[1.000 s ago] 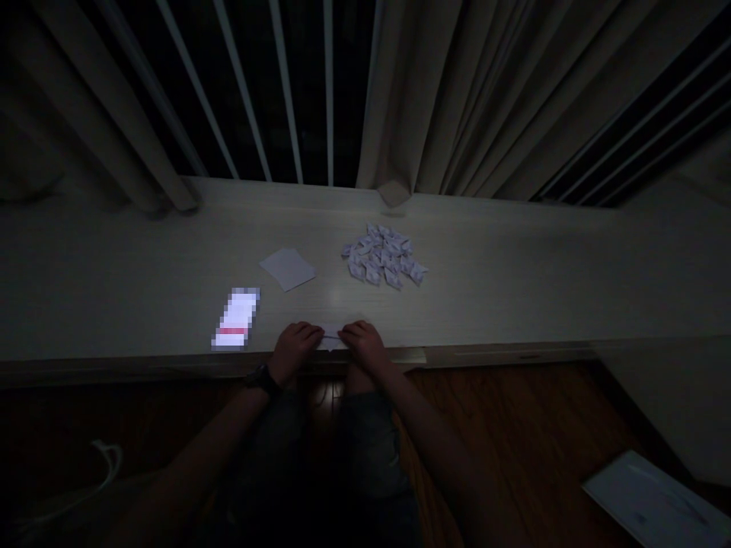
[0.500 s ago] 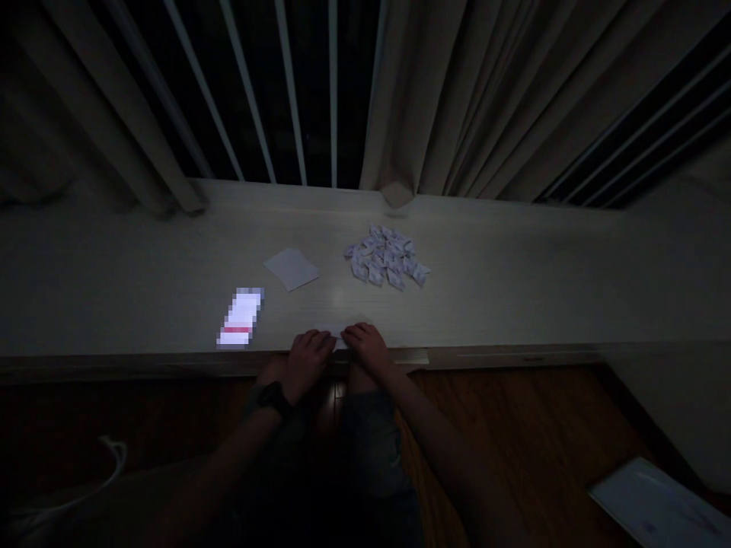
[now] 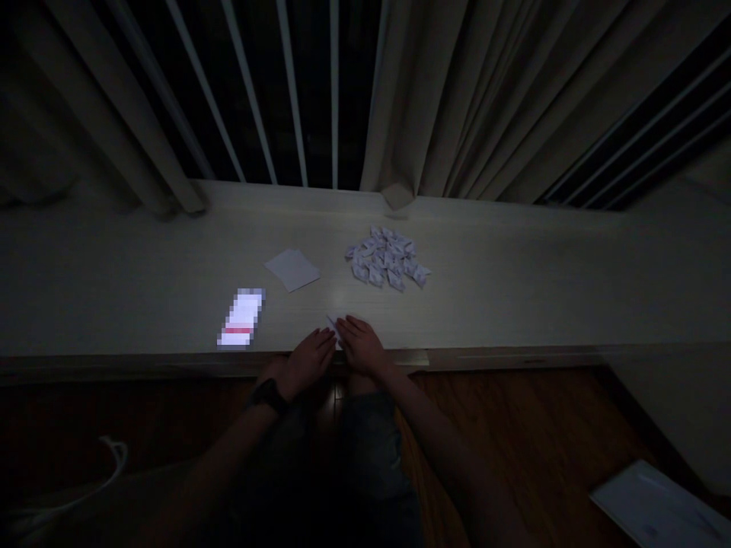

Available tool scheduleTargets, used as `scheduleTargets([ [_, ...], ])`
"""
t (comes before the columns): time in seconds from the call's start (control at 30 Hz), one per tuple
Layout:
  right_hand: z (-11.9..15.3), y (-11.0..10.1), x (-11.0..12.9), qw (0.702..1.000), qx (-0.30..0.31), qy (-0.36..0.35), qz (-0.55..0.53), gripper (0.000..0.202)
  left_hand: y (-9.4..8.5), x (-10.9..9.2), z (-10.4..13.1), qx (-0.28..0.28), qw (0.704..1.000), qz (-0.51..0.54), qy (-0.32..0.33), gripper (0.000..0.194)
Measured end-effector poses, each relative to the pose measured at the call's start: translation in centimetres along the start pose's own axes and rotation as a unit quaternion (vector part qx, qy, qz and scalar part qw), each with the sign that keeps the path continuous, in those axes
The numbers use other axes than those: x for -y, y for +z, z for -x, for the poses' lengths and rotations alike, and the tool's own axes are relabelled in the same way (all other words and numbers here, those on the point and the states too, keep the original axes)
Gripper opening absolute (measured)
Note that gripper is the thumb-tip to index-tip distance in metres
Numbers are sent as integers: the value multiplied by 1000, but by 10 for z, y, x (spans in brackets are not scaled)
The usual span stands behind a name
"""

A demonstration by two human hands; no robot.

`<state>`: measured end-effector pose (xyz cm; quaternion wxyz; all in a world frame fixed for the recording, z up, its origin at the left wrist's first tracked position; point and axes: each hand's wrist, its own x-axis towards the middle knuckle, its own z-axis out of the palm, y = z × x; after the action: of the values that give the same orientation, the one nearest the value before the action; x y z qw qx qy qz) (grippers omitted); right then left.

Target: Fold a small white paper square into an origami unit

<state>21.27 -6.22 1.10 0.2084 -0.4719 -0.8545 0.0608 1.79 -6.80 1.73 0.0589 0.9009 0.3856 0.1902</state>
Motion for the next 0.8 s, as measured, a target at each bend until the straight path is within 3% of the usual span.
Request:
scheduleTargets([
  [0.2, 2, -4, 6, 998, 52, -25, 34, 52, -6, 5, 3, 15, 1000, 19, 7, 37],
  [0.57, 2, -12, 10, 996, 72, -39, 44, 55, -4, 9, 9, 8, 999, 43, -8, 45],
  [0.8, 1, -12, 8, 995, 76, -41, 48, 55, -9, 5, 5, 11, 999, 39, -29, 71],
])
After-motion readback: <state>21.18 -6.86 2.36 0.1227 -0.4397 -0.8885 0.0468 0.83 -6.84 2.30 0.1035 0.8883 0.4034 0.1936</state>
